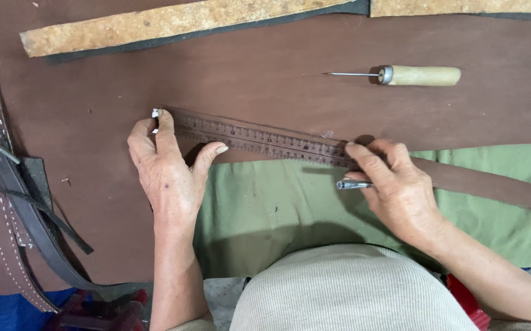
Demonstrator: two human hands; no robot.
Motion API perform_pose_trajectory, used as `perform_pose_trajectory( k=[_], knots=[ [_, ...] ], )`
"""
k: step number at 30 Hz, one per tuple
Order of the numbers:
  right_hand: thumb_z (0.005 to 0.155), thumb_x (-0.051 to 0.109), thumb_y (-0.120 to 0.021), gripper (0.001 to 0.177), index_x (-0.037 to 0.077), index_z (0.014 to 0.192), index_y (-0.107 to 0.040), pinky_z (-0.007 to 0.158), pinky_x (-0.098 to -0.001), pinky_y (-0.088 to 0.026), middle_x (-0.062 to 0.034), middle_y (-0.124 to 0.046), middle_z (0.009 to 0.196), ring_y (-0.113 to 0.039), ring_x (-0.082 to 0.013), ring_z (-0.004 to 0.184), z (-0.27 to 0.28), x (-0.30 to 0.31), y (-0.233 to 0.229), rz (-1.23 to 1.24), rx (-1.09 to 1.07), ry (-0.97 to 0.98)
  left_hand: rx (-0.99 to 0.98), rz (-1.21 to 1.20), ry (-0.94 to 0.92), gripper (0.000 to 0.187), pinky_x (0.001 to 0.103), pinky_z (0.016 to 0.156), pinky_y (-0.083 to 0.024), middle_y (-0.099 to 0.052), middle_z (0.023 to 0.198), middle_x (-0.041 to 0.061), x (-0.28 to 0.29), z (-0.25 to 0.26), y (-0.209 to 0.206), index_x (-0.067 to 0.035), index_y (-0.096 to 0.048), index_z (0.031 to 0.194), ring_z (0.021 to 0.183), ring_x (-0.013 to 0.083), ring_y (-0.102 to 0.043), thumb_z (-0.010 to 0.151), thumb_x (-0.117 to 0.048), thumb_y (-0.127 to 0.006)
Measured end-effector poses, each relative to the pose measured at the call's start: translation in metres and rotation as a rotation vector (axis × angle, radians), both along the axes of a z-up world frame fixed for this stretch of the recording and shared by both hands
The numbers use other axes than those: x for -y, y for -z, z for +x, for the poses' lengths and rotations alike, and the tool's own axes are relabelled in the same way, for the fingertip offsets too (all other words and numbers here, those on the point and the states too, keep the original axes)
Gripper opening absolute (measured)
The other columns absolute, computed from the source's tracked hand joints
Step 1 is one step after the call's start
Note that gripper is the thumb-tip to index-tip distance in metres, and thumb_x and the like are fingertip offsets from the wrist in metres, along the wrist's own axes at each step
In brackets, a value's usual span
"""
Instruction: The person uses a ruler and a pen to draw straight lines on a large piece of brown leather. They repeatedly reposition the ruler and draw lines across the surface, preparing the material for cutting.
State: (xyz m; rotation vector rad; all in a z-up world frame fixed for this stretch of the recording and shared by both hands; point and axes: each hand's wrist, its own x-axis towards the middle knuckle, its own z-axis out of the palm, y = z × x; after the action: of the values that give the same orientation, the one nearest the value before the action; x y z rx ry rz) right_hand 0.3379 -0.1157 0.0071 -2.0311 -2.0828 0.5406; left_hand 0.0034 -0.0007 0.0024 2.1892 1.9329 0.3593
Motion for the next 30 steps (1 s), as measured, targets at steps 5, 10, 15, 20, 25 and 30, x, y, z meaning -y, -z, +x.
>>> perform_pose_trajectory(
  k=[5,10,15,20,25,30],
  knots=[
    [0.087,0.019,-0.068,0.067,0.036,0.149,-0.05,0.064,-0.038,-0.053,0.0054,-0.057,0.129,-0.064,-0.0164,0.087,-0.012,-0.008,-0.018,-0.383,-0.097,0.13,-0.016,0.086,0.064,0.094,0.059,0.095,-0.052,-0.043,0.135,0.03,0.0,0.0,-0.001,0.008,-0.051,0.146,0.121,0.0438,-0.048,0.085,-0.056,-0.086],
    [0.093,0.021,-0.072,0.069,0.038,0.155,-0.044,0.068,-0.0406,-0.055,0.0016,-0.05,0.135,-0.056,-0.0196,0.095,-0.01,0.014,0.011,-0.275,-0.029,0.042,-0.007,0.077,0.072,0.094,0.058,0.098,-0.051,-0.042,0.135,0.031,0.0,0.0,-0.001,0.009,-0.051,0.146,0.123,0.0466,-0.046,0.086,-0.054,-0.085],
    [0.091,-0.004,-0.068,0.065,0.025,0.149,-0.058,0.053,-0.0447,-0.051,-0.0049,-0.054,0.127,-0.056,-0.0259,0.085,-0.012,0.023,0.027,0.108,-0.05,-0.008,0.015,0.079,0.059,0.093,0.056,0.102,-0.05,-0.04,0.137,0.029,0.001,-0.001,0.002,0.008,-0.051,0.147,0.125,0.0445,-0.046,0.086,-0.053,-0.085],
    [0.091,-0.009,-0.066,0.062,0.02,0.145,-0.062,0.055,-0.0432,-0.054,-0.0064,-0.056,0.125,-0.058,-0.0258,0.085,-0.013,0.025,0.035,0.229,-0.031,-0.021,0.0,0.047,0.042,0.094,0.057,0.101,-0.049,-0.039,0.136,0.028,0.0,-0.001,0.002,0.01,-0.051,0.146,0.125,0.0449,-0.045,0.085,-0.054,-0.085],
    [0.09,-0.011,-0.067,0.064,0.022,0.145,-0.063,0.051,-0.0418,-0.053,-0.0059,-0.056,0.124,-0.058,-0.0246,0.083,-0.014,0.025,0.038,0.249,-0.016,-0.005,-0.003,0.05,0.04,0.092,0.056,0.105,-0.046,-0.039,0.138,0.029,0.003,0.0,0.003,0.009,-0.051,0.147,0.127,0.0455,-0.043,0.087,-0.053,-0.083],
    [0.095,0.009,-0.057,0.04,0.025,0.127,-0.075,0.075,-0.0352,-0.057,-0.0042,-0.058,0.115,-0.069,-0.0243,0.094,-0.009,0.025,0.056,0.418,0.049,-0.039,-0.051,0.216,0.066,0.075,0.054,0.093,-0.055,-0.048,0.132,0.022,0.013,0.007,0.005,-0.005,-0.066,0.142,0.12,0.0434,-0.056,0.087,-0.05,-0.087]
  ],
)
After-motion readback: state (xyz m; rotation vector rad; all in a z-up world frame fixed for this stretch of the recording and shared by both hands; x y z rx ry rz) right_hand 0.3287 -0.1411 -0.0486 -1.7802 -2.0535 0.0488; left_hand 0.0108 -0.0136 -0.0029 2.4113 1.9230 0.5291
